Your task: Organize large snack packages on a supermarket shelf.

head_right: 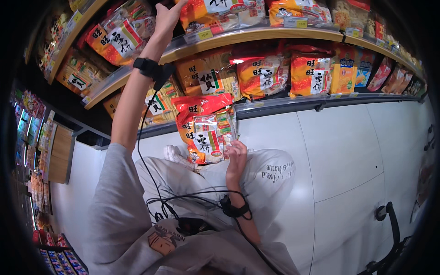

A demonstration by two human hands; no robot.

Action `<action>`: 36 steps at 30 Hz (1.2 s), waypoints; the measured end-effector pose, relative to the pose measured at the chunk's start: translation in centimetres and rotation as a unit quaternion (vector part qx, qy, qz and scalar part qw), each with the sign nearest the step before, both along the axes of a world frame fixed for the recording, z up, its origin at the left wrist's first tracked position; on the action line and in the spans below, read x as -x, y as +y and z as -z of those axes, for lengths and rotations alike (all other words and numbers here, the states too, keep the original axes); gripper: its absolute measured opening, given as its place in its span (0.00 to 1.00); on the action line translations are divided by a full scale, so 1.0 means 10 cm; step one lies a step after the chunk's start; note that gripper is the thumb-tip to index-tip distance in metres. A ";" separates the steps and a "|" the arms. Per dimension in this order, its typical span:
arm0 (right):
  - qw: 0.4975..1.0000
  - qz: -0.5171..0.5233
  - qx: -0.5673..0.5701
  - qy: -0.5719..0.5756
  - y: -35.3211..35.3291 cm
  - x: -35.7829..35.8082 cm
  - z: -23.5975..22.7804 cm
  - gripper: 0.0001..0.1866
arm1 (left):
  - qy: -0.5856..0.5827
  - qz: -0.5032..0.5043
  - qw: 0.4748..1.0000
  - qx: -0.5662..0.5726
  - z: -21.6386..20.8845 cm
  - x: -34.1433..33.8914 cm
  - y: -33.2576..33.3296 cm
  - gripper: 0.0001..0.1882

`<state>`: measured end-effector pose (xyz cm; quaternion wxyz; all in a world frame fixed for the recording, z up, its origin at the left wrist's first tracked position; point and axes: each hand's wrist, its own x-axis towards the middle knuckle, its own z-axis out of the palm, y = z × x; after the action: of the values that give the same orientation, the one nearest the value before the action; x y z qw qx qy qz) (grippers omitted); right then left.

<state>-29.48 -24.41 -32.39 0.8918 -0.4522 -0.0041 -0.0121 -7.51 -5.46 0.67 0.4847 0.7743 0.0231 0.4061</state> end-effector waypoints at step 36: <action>0.942 -0.038 0.331 0.046 0.74 -0.96 0.31 0.41 | 0.192 -0.005 0.981 -0.024 2.77 1.87 1.28 0.24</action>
<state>-19.93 -17.02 -35.52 0.6906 -0.7216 0.0161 0.0452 -26.24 7.38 -26.98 0.4503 0.8494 0.1095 0.2525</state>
